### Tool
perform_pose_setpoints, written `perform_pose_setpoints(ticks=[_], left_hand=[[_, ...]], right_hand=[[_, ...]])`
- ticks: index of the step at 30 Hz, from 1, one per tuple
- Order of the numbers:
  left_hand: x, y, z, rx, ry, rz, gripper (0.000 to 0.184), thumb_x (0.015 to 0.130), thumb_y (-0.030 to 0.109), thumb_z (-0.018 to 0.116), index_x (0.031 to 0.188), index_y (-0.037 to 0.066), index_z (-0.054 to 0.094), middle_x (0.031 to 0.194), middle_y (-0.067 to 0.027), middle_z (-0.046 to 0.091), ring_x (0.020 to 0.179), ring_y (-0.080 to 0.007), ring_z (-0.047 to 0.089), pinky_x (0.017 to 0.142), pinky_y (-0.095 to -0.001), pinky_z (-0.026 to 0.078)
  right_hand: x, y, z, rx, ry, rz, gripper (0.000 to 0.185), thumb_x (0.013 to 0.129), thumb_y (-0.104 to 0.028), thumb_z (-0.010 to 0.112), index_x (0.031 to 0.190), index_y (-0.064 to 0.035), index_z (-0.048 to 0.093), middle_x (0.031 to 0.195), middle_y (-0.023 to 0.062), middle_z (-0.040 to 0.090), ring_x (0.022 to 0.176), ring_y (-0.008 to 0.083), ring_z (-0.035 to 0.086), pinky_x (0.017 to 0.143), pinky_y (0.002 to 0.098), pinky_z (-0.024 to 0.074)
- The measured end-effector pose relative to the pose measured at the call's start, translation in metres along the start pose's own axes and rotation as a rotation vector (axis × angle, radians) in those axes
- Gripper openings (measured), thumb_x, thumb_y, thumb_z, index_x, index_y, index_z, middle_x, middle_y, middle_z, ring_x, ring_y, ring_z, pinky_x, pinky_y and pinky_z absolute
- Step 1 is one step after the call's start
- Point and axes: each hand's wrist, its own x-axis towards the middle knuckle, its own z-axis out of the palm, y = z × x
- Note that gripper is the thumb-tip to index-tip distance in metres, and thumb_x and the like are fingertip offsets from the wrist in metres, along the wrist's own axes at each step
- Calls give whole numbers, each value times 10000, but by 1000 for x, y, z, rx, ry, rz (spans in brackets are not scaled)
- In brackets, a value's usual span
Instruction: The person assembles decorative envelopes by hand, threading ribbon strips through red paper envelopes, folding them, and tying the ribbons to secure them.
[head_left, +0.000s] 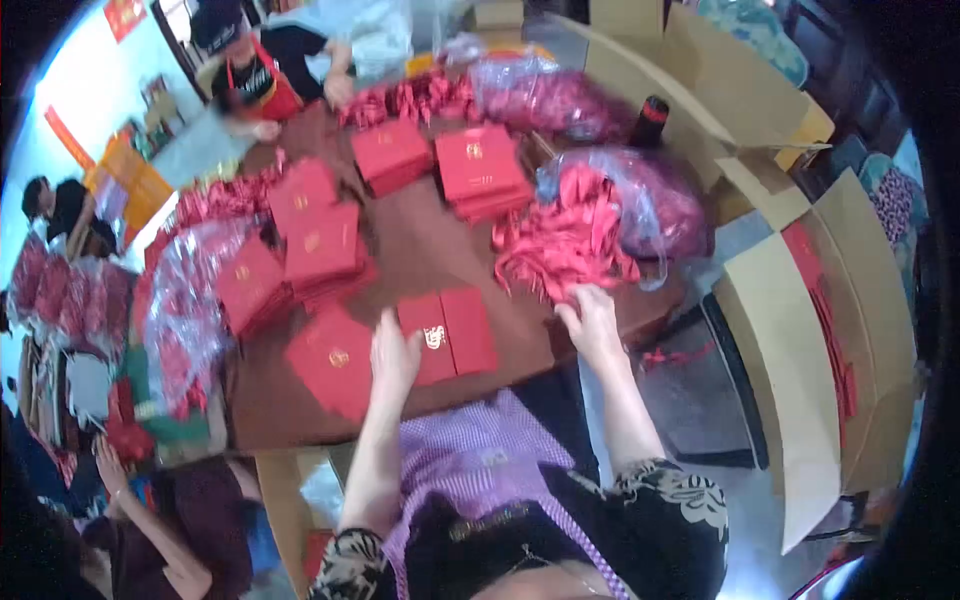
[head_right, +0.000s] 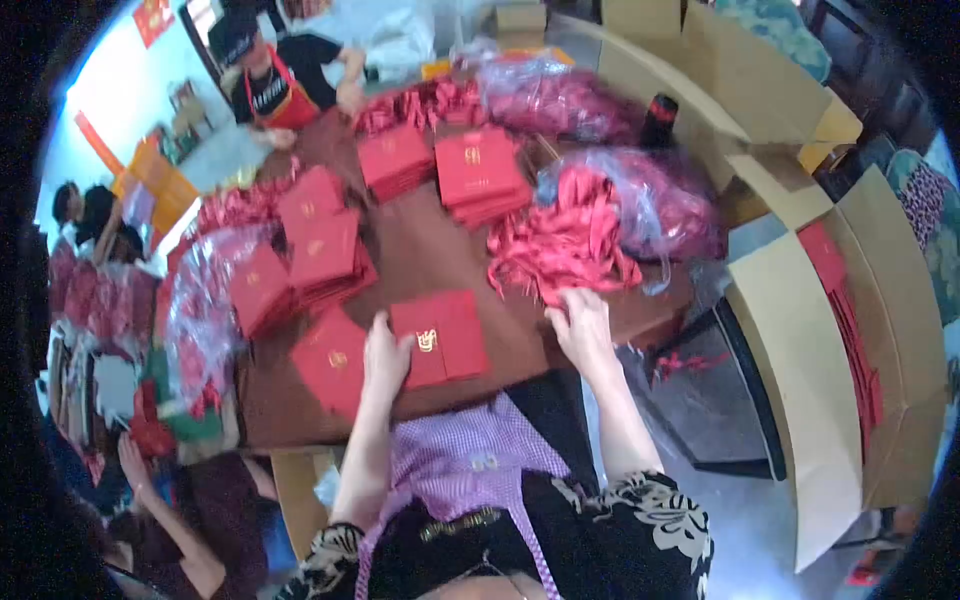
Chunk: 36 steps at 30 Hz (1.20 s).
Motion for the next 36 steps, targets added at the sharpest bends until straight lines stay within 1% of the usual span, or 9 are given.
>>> perform_pose_setpoints(ticks=[6, 8, 9, 10, 11, 12, 13, 14, 36], left_hand=[[4, -15, -1, -158, -76, -84, 521, 783, 102, 677, 1218, -67, 446, 1092, -294, 577, 1036, -411, 565, 869, -443, 456], [7, -35, 16, -16, 105, 67, 502, 744, 130, 705, 1174, -37, 507, 716, -159, 609, 719, -307, 630, 665, -406, 490], [7, -36, 16, -18, 109, 71, 502, 744, 130, 705, 1174, -37, 507, 716, -159, 609, 719, -307, 630, 665, -406, 490], [6, -35, 16, -18, 106, 64, 492, 744, 131, 702, 1167, -36, 513, 725, -160, 612, 726, -312, 630, 669, -408, 491], [4, -36, 16, -16, 102, 54, 482, 745, 132, 700, 1160, -35, 519, 733, -160, 615, 734, -316, 631, 673, -411, 492], [3, -28, 8, -14, 102, 52, 482, 745, 132, 700, 1160, -35, 519, 733, -160, 615, 734, -316, 631, 673, -411, 492], [2, -13, -5, -54, -16, -44, 505, 769, 141, 685, 1197, -43, 487, 942, -219, 591, 912, -357, 588, 797, -421, 468], [1, -4, -12, -95, -137, -142, 529, 793, 150, 669, 1234, -51, 456, 1151, -277, 567, 1091, -399, 545, 920, -431, 443], [2, -16, -8, -168, -102, -118, 493, 766, 140, 678, 1180, -69, 512, 1028, -257, 624, 995, -399, 593, 864, -440, 471]], right_hand=[[67, -106, -110, 702, -52, -71, 248, 828, 3, 564, 1073, 18, 599, 997, 69, 638, 912, 157, 611, 813, 294, 496], [83, -146, -154, 1010, -64, -262, 322, 891, -185, 571, 1137, 23, 563, 985, 103, 635, 861, 166, 607, 782, 294, 484], [88, -164, -170, 1063, -36, -370, 449, 908, -322, 577, 1182, 30, 525, 980, 140, 633, 847, 195, 613, 750, 307, 486], [96, -175, -191, 1139, -144, -551, 430, 906, -196, 530, 1254, 51, 474, 1046, 147, 629, 934, 199, 615, 840, 327, 487], [95, -200, -209, 1045, -106, -503, 807, 864, -589, 515, 1327, 56, 374, 995, 219, 630, 789, 228, 613, 706, 323, 489], [99, -217, -227, 1025, -128, -574, 856, 865, -613, 485, 1366, 57, 306, 997, 228, 629, 774, 227, 607, 711, 321, 488], [102, -227, -237, 1003, -151, -642, 906, 866, -637, 456, 1404, 58, 238, 999, 238, 629, 759, 226, 602, 715, 319, 487], [103, -221, -234, 1003, -153, -637, 906, 866, -637, 456, 1404, 58, 238, 999, 238, 629, 759, 226, 602, 715, 319, 487], [114, -237, -265, 885, -24, -804, 785, 882, -596, 461, 1360, 7, 307, 1039, 205, 614, 790, 219, 593, 700, 314, 494]])
